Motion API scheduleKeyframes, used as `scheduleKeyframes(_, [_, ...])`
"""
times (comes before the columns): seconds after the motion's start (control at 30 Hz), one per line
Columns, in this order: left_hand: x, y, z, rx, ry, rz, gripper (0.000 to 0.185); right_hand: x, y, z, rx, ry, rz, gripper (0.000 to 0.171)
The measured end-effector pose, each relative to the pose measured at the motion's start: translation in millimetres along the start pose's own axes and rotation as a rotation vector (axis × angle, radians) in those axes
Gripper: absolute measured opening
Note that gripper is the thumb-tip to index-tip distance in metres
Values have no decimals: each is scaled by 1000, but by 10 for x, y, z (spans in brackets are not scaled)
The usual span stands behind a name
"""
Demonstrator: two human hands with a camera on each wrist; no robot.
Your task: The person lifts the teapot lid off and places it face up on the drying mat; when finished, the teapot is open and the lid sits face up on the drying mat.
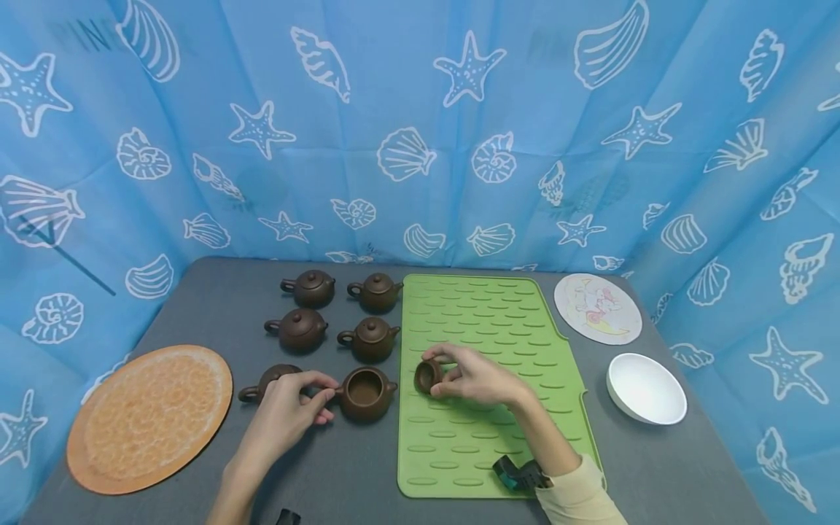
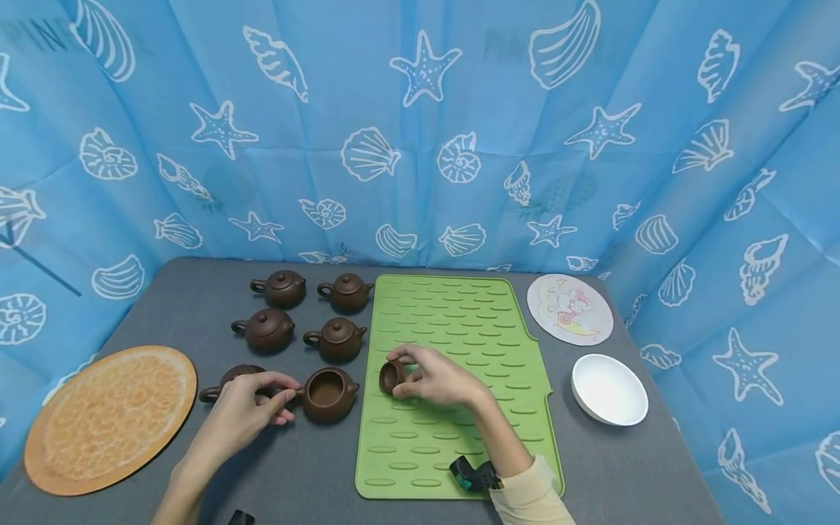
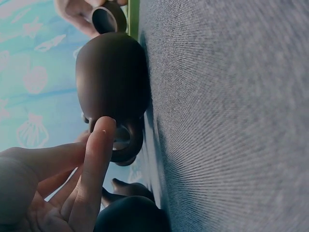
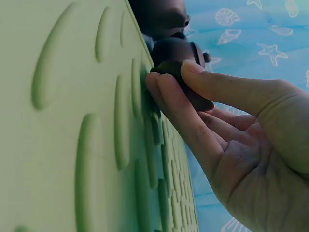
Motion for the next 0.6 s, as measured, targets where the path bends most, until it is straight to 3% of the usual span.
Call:
scheduleKeyframes(0.27, [7, -5, -7, 1, 12, 0, 13, 29, -19, -14, -15, 0, -24, 59])
scheduleKeyframes(0.6, [6, 8, -26, -17, 0, 17, 16, 8, -52, -17, -4, 18, 92, 66])
Point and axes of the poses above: each hand's wrist, its own z-axis away from the middle knuckle, its own y-axis out of the back of the hand, x = y × z, the point moved 3 cm from there along -z, towards the middle knuckle, and after that the axes turned 8 degrees about x, right-handed, at the moved point
